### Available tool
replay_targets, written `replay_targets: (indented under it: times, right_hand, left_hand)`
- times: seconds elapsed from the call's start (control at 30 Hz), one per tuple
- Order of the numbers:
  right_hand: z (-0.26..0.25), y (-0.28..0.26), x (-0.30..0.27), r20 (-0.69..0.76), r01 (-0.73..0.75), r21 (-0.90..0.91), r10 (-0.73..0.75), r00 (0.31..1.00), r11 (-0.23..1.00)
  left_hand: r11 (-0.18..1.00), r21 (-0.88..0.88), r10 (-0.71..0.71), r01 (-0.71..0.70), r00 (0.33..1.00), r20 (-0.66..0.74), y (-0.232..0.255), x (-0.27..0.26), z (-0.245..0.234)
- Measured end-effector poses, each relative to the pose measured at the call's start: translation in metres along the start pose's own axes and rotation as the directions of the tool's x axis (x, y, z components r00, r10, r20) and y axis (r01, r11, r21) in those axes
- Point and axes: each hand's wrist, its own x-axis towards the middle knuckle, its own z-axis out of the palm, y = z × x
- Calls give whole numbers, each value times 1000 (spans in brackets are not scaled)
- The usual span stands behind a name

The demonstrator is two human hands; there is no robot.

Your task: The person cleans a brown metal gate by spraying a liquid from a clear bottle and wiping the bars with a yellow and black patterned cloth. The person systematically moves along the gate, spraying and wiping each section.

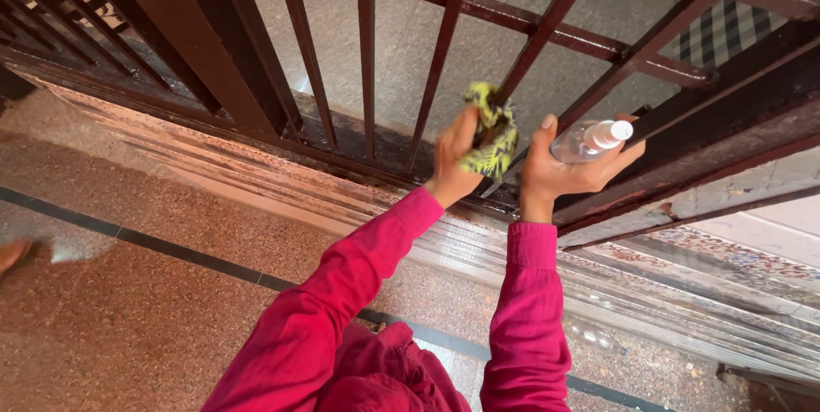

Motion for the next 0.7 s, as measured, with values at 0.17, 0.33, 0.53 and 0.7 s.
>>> replay_targets:
  times: [0.17, 0.33, 0.53, 0.7]
  right_hand:
    - [-3, -13, 7, -6, 1, 48, 0, 1000, 999]
    - [-6, -25, 14, -6, -3, 59, 3, 1000, 998]
    - [-6, -28, 16, -15, 1, 60, 0, 1000, 998]
    - [-2, -21, 12, -20, -17, 85, 19, 1000, 996]
  left_hand:
    - [962, 254, 121, -101, 990, -67, 14, 12, -4]
    - [970, 19, 244, -243, 966, -79, 34, 62, 7]
    - [613, -712, -125, 342, 932, 340, -12, 87, 9]
    - [595, -681, -193, 427, 899, 394, -15, 78, 7]
